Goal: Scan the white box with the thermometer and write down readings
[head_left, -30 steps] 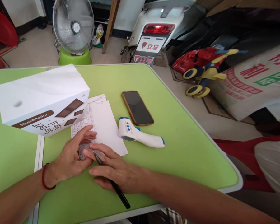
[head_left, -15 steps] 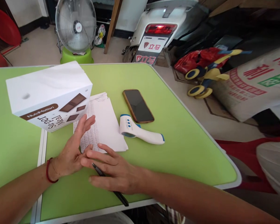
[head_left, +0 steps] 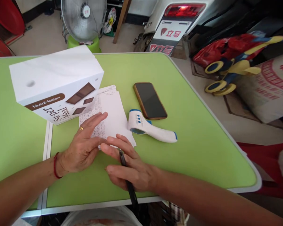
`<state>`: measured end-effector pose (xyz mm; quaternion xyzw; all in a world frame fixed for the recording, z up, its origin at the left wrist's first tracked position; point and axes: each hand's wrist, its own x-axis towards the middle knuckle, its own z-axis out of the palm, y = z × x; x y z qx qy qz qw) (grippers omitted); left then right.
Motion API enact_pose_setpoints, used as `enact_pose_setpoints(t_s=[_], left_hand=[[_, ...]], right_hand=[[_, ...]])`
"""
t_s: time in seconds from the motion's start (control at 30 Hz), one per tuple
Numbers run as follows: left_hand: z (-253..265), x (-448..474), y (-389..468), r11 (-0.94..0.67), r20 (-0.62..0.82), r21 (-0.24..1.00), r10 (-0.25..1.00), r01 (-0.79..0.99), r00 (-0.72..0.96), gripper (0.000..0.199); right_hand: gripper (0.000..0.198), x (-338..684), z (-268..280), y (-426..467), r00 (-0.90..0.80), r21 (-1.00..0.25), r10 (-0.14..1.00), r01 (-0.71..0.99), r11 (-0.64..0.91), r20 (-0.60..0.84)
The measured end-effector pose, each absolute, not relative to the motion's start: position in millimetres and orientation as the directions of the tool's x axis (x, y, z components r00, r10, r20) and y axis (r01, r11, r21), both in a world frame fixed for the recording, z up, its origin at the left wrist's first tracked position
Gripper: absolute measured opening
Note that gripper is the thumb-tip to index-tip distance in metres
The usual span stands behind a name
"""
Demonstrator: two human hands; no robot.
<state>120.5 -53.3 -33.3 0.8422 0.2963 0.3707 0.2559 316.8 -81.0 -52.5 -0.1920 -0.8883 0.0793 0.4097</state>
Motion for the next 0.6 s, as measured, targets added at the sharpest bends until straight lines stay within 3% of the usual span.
enact_pose_setpoints(t_s=[0.2, 0.4, 0.6], left_hand=[[-26.5, 119.3, -52.6, -0.684, 0.474, 0.632, 0.713, 0.364, 0.517, 0.031], [-26.3, 114.6, -42.8, -0.566, 0.405, 0.736, 0.808, 0.371, 0.428, 0.03], [-36.2, 116.3, -35.3, -0.579, 0.421, 0.724, 0.801, 0.375, 0.426, 0.027]], right_hand=[[0.033, 315.6, -53.9, -77.7, -0.61, -0.448, 0.476, 0.213, 0.868, 0.633], [0.037, 317.8, -55.8, -75.1, -0.469, -0.724, 0.702, 0.173, 0.668, 0.536], [0.031, 319.1, -54.4, -80.7, -0.32, -0.845, 0.854, 0.221, 0.487, 0.409]])
